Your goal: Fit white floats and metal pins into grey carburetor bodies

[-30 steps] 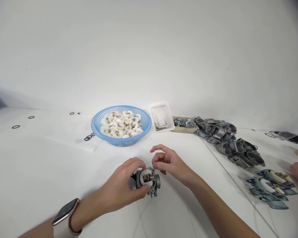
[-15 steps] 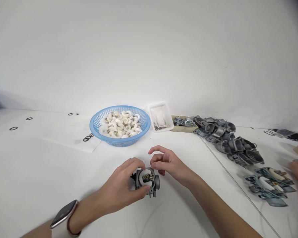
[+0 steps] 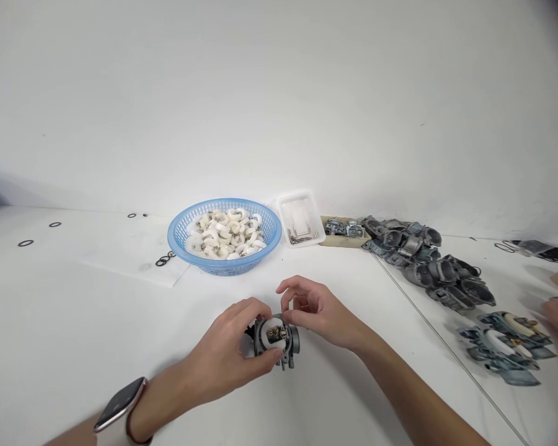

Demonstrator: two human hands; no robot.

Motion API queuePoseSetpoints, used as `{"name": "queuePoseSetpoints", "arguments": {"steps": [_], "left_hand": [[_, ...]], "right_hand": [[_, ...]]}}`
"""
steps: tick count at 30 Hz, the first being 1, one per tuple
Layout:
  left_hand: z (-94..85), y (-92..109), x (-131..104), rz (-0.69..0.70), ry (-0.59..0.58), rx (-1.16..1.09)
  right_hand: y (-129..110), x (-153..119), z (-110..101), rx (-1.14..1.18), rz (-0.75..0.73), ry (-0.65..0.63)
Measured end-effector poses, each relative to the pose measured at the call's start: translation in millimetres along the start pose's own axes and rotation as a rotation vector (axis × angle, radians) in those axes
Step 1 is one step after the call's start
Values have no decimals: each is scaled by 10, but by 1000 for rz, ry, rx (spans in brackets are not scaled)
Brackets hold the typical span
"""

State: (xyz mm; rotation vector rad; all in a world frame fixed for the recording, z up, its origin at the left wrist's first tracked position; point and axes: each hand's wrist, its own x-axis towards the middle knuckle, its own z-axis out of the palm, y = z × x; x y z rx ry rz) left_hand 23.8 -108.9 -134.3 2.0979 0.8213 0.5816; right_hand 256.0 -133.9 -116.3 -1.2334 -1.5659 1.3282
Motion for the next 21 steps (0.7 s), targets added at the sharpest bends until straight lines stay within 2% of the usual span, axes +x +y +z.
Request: {"name": "queuePoseSetpoints", "arguments": {"steps": [10, 21], "left_hand": [[0, 8, -6, 18, 15, 2], [44, -49, -10, 79, 74, 26]], "right_hand": [[-162, -156, -80, -308, -21, -118], [-182, -180, -49, -406, -78, -114]]}}
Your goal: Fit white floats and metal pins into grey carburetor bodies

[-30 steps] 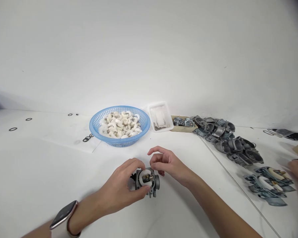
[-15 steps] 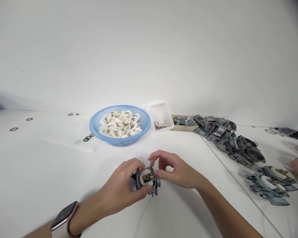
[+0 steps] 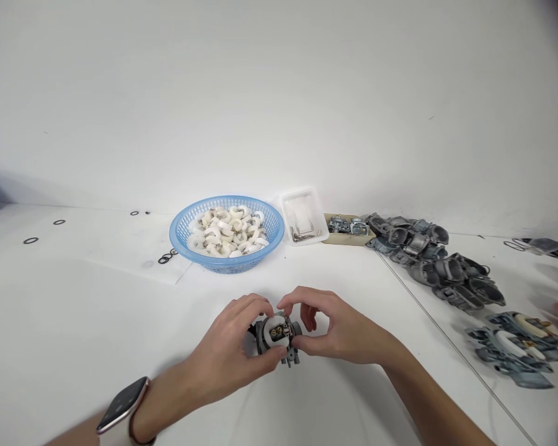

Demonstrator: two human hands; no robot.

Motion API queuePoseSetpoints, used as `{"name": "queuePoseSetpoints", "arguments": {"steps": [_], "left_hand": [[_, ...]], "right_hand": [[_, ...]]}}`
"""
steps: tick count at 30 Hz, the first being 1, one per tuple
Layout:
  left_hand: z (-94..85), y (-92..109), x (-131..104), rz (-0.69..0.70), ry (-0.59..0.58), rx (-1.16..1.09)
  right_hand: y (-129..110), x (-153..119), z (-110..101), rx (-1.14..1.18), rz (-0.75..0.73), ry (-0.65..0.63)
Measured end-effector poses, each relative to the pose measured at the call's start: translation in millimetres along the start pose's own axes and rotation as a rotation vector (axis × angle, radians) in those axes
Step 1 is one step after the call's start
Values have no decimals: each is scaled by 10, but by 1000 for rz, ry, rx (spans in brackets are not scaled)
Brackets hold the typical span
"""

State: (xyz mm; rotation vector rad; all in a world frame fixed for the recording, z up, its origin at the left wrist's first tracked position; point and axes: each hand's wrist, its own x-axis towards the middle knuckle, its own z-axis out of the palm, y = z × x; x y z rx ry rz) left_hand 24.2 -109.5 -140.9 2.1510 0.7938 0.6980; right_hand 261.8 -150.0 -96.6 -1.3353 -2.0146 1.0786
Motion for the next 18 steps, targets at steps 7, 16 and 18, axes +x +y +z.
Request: {"name": "queuePoseSetpoints", "arguments": {"steps": [7, 16, 18], "left_hand": [[0, -17, -1, 11, 14, 8], [23, -37, -12, 47, 37, 15], [24, -43, -18, 66, 45, 26]], "right_hand": [[1, -6, 14, -20, -27, 20], [-1, -10, 28, -30, -48, 50], [-3, -12, 26, -42, -45, 50]]}}
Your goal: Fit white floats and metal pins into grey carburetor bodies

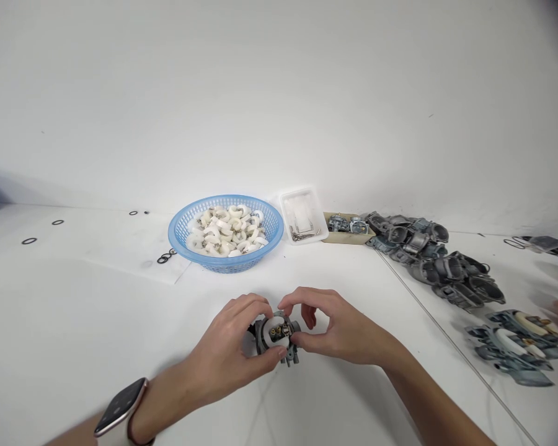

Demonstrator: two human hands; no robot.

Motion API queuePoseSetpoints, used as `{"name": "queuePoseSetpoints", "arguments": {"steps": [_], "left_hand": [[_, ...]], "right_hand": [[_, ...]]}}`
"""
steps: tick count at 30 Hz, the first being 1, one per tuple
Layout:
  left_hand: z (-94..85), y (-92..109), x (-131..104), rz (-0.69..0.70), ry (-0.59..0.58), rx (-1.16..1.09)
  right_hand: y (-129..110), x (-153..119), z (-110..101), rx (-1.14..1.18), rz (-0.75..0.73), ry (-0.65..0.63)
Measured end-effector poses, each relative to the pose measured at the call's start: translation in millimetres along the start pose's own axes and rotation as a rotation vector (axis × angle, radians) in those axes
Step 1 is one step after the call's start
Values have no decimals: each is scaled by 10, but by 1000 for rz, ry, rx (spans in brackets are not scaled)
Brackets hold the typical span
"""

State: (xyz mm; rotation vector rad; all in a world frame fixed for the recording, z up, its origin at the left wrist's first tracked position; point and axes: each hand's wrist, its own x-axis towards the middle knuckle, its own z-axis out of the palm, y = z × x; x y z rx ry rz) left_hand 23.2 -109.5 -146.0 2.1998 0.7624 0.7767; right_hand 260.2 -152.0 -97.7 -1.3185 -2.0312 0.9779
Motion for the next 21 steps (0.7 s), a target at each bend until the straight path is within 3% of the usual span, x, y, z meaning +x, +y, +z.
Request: {"name": "queuePoseSetpoints", "arguments": {"steps": [21], "left_hand": [[-2, -5, 14, 35, 24, 32]], "right_hand": [[2, -11, 2, -39, -39, 0]]}}
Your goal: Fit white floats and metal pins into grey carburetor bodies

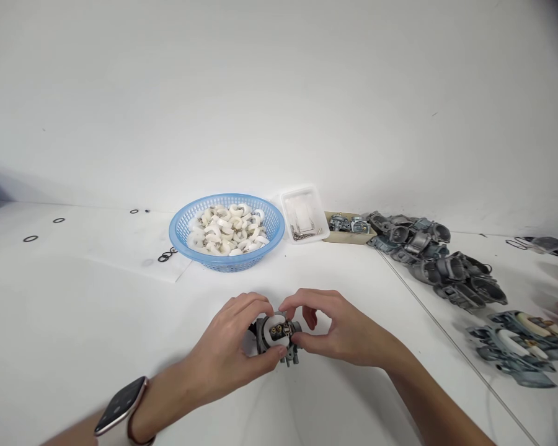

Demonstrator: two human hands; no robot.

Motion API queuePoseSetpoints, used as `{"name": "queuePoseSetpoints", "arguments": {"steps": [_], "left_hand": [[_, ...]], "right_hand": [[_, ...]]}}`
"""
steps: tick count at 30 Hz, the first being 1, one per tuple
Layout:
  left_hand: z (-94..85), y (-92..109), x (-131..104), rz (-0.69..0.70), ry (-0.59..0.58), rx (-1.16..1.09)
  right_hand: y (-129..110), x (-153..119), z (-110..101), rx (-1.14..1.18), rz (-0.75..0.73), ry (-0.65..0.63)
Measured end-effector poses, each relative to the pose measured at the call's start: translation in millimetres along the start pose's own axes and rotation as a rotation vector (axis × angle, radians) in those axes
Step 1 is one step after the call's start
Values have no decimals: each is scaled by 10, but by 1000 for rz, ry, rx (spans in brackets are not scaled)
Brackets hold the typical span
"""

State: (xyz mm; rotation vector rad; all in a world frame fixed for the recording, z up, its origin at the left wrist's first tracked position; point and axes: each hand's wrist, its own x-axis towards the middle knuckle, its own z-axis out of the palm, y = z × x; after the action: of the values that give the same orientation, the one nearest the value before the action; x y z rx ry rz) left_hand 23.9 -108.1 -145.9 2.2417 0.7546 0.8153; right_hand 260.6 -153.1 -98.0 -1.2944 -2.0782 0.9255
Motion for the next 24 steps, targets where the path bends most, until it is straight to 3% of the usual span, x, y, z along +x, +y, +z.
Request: {"name": "queuePoseSetpoints", "arguments": {"steps": [12, 18, 24], "left_hand": [[-3, 7, -8, 18, -4, 3], [-62, -12, -9, -86, -32, -23], [-215, -116, 48, -163, 41, -113]], "right_hand": [[-31, -7, -24, -16, 2, -26], [-68, -2, 7, -22, -61, -13], [-145, 48, 147, -96, -74, -57]]}}
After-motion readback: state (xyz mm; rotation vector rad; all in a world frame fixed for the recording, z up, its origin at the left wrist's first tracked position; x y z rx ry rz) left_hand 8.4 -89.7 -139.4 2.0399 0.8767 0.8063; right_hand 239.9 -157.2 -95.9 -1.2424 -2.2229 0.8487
